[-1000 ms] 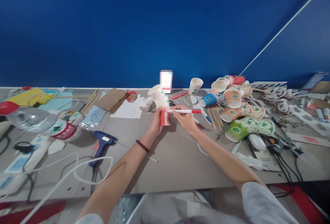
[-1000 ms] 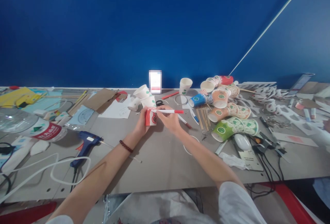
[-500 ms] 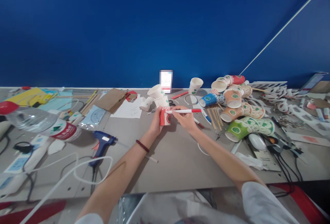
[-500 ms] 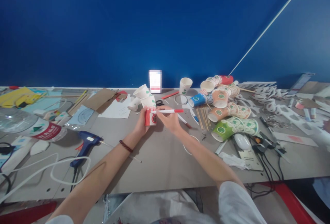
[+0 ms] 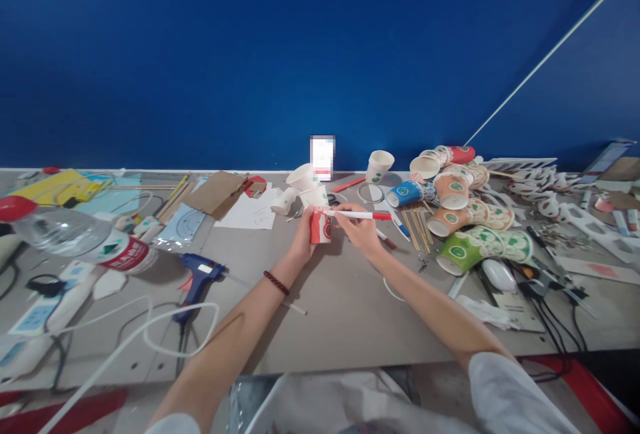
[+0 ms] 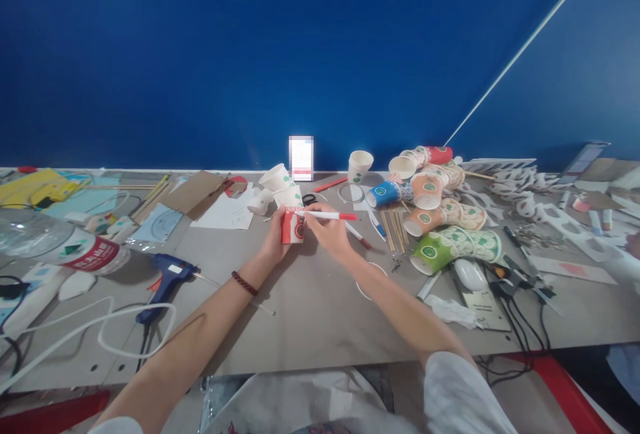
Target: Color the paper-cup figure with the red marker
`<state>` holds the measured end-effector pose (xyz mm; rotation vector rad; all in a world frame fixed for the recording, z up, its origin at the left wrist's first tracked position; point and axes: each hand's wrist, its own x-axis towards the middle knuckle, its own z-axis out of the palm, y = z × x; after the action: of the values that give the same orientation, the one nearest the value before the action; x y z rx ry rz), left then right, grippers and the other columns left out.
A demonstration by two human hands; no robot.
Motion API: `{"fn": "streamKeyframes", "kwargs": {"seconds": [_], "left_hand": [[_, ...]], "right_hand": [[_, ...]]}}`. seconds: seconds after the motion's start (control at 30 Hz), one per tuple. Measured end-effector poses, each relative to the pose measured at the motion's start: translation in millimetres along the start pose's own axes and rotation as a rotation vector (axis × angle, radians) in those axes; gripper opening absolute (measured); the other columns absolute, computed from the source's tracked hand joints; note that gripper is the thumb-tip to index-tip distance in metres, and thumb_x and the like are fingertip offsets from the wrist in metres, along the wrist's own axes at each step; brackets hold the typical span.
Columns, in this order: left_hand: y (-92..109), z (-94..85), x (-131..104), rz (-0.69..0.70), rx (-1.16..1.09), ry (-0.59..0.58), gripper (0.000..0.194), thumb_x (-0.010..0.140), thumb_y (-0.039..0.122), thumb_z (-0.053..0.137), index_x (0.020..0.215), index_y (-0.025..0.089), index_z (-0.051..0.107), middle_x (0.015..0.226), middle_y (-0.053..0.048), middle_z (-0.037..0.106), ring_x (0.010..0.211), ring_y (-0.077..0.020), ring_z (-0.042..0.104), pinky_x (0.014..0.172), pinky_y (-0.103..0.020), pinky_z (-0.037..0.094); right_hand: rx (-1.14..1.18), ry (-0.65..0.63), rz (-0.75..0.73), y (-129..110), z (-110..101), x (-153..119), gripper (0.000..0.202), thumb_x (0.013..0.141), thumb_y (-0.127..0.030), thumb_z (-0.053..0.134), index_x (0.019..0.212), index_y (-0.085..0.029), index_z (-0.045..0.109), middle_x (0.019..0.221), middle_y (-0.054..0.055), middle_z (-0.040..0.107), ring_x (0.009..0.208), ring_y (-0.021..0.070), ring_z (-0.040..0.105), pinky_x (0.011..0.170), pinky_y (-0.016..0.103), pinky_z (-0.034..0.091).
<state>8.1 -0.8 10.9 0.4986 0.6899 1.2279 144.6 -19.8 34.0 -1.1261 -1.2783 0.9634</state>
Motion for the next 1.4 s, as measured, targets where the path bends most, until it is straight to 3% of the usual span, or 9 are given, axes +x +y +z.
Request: {"fn": "streamKeyframes", "kwargs": {"seconds": [0.27, 0.47, 0.8, 1.0, 1.17, 1.4], "left_hand": [[-2.0, -2.0, 1.8, -0.001, -0.006, 0.027, 0.037, 0.086, 0.051, 0.068, 0.088, 0.014, 0.068, 0.076, -0.004, 0.072, 0.066, -0.0150, 0.067, 0.065, -0.025, 0.050], [-1.7, -1.7, 1.5, -0.006, 0.004, 0.012, 0.038, 0.086, 0.051, 0.067, 0.090, 0.013, 0.069, 0.083, -0.007, 0.074, 0.072, -0.0169, 0.069, 0.072, -0.027, 0.052], [-1.0, -0.7, 0.9, -0.006, 0.001, 0.015, 0.037, 0.087, 0.050, 0.066, 0.089, 0.013, 0.070, 0.080, -0.005, 0.074, 0.069, -0.0152, 0.068, 0.067, -0.026, 0.052], [-2.4, -3.5, 1.9, 0.002, 0.007, -0.049, 0.040, 0.088, 0.052, 0.065, 0.094, 0.013, 0.073, 0.089, -0.009, 0.077, 0.078, -0.0198, 0.072, 0.075, -0.029, 0.054], [-2.3, -4.4, 0.8, -0.013, -0.006, -0.049, 0.044, 0.086, 0.054, 0.066, 0.097, 0.012, 0.073, 0.091, -0.010, 0.077, 0.090, -0.0235, 0.073, 0.082, -0.031, 0.054], [-2.0, -4.5, 1.1, 0.003, 0.004, -0.038, 0.047, 0.088, 0.055, 0.063, 0.100, 0.010, 0.072, 0.097, -0.010, 0.076, 0.084, -0.0193, 0.071, 0.078, -0.028, 0.053]], "right_hand": [[0.010, 0.008, 0.010, 0.5, 0.2, -0.4, 0.033, 0.078, -0.052, 0.071, 0.090, -0.021, 0.070, 0.092, 0.006, 0.074, 0.082, 0.0220, 0.072, 0.072, 0.035, 0.065], [0.009, 0.025, 0.011, -0.4, 1.0, -0.1, 0.033, 0.077, -0.052, 0.072, 0.087, -0.021, 0.071, 0.090, 0.006, 0.075, 0.082, 0.0226, 0.071, 0.070, 0.035, 0.065], [0.035, 0.008, 0.017, -1.1, 0.7, -1.0, 0.033, 0.077, -0.053, 0.073, 0.089, -0.022, 0.071, 0.091, 0.005, 0.074, 0.084, 0.0226, 0.070, 0.073, 0.036, 0.065], [0.070, 0.010, 0.031, -3.2, 0.9, -1.5, 0.027, 0.077, -0.048, 0.073, 0.083, -0.022, 0.070, 0.095, 0.006, 0.073, 0.086, 0.0229, 0.071, 0.075, 0.037, 0.064], [0.023, -0.022, -0.011, -1.3, 0.5, -1.2, 0.018, 0.078, -0.039, 0.071, 0.083, -0.022, 0.071, 0.095, 0.006, 0.075, 0.096, 0.0254, 0.071, 0.081, 0.037, 0.060], [-0.011, -0.086, -0.067, -1.4, 0.8, -0.9, 0.010, 0.076, -0.032, 0.069, 0.073, -0.023, 0.069, 0.088, 0.005, 0.075, 0.108, 0.0285, 0.069, 0.095, 0.040, 0.054]]}}
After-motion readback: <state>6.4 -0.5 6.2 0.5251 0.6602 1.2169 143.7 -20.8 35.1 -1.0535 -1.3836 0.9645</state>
